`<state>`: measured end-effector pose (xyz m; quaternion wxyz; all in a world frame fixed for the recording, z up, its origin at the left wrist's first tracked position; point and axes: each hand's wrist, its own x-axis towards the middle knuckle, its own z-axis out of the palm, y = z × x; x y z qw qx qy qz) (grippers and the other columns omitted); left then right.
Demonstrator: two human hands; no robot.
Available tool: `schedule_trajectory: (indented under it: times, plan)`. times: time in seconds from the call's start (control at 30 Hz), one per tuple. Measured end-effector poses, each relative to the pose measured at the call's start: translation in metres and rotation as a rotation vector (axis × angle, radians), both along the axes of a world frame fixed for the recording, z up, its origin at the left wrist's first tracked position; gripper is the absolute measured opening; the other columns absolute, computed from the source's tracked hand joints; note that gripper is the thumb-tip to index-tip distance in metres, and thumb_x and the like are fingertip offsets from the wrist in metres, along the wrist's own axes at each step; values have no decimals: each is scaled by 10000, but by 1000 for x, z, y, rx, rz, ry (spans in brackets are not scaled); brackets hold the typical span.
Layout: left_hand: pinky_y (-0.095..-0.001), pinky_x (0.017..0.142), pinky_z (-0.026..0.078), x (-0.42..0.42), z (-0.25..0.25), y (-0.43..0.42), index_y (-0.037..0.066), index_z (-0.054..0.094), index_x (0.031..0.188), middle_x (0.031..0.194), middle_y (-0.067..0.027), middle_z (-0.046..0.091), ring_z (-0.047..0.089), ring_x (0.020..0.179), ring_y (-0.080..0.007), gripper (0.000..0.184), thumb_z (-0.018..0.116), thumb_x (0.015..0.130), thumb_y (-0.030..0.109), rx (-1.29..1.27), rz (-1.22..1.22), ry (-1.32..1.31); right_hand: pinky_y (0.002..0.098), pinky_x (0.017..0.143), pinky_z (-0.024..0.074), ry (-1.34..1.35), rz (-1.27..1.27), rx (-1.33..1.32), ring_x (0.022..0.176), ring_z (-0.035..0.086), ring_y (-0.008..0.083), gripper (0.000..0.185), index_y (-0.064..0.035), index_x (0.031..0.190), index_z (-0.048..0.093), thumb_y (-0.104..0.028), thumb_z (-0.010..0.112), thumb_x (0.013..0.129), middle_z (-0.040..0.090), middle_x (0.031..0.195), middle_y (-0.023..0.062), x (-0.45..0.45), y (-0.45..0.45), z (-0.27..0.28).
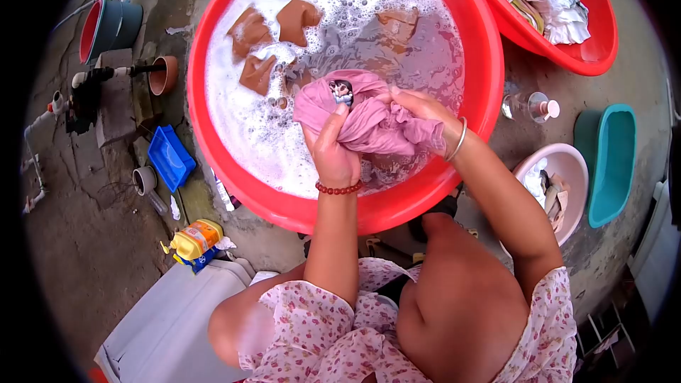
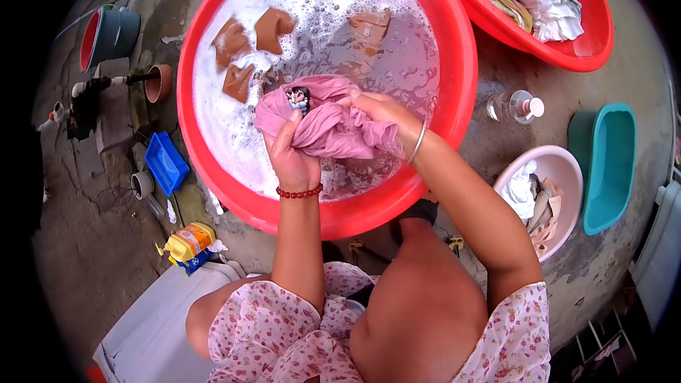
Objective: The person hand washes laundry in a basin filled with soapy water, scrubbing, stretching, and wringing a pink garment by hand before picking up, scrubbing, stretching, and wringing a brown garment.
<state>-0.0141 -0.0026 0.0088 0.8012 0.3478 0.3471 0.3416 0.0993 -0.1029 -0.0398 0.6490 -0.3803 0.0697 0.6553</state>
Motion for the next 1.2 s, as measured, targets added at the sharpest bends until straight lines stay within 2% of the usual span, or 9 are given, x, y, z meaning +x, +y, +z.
schedule_trajectory:
  times: [0.17, 0.37, 0.5, 0.63, 0.77, 0.83, 1.0, 1.17, 1.2]
  plan:
    - [-530, 937, 401, -15, -35, 1, 51, 405, 1215, 1230, -195, 458, 402, 1208, -342, 389, 566, 882, 173, -546, -144, 337, 396, 737, 460, -1751, 33, -434, 841, 569, 297, 141, -53, 882, 567, -32, 581, 743, 596, 890, 98, 30, 11, -20]
    - [-359, 805, 490, -8, -24, 10, 4, 492, 1083, 920, -119, 604, 601, 872, -229, 381, 468, 934, 353, -1209, -99, -21, 358, 564, 419, -1783, -14, 217, 657, 517, 265, 130, -76, 689, 530, -80, 621, 596, 495, 683, 77, -74, 16, 66]
    - [-384, 911, 451, -47, -89, -3, 4, 475, 1162, 1120, -130, 569, 556, 1043, -219, 324, 422, 955, 248, -704, -472, -676, 374, 513, 414, -1824, -163, 186, 578, 519, 275, 106, -70, 642, 519, -90, 621, 620, 494, 641, 78, -64, 30, 41]
    - [-391, 879, 478, 5, -22, -15, 51, 538, 1114, 1110, -114, 586, 574, 1019, -250, 327, 392, 952, 295, -845, -131, 226, 394, 503, 394, -1646, -102, -337, 557, 505, 316, 181, -53, 602, 436, -87, 609, 640, 484, 622, 107, -36, 33, 9]
    - [-380, 836, 496, -13, -56, -19, 66, 548, 1104, 1048, -120, 608, 600, 952, -252, 367, 391, 948, 359, -880, -66, 36, 401, 501, 387, -1652, -190, -93, 545, 493, 327, 215, -41, 596, 404, -88, 601, 668, 479, 597, 125, -55, 17, 46]
    - [-373, 850, 487, -45, -110, -6, 78, 548, 1105, 1033, -115, 610, 590, 975, -252, 402, 388, 943, 410, -873, -557, -780, 391, 510, 395, -1617, -160, -162, 555, 501, 314, 202, -46, 610, 417, -83, 602, 682, 493, 610, 114, -55, 11, 37]
    - [-365, 838, 473, 13, -1, -27, 57, 493, 1140, 993, -58, 553, 553, 879, -163, 351, 374, 971, 341, -458, 2, 78, 352, 545, 428, -1537, -99, -347, 594, 534, 263, 156, -67, 667, 467, -64, 605, 738, 546, 663, 70, -28, 18, -5]
    - [-351, 862, 458, 10, 17, -8, 52, 473, 1177, 1009, -60, 554, 538, 937, -163, 378, 365, 975, 354, -119, -25, -131, 372, 748, 524, 556, -368, 108, 790, 648, 266, 403, -131, 1257, 461, -358, 413, 927, 614, 1069, 77, -31, 15, 38]
    - [-349, 853, 459, 10, 14, -6, 53, 477, 1172, 1013, -57, 553, 536, 939, -159, 379, 364, 975, 356, -61, -60, -122, 348, 737, 554, 508, -160, 188, 881, 643, 262, 494, -147, 1359, 364, -418, 327, 948, 535, 1224, 129, -34, 3, 47]
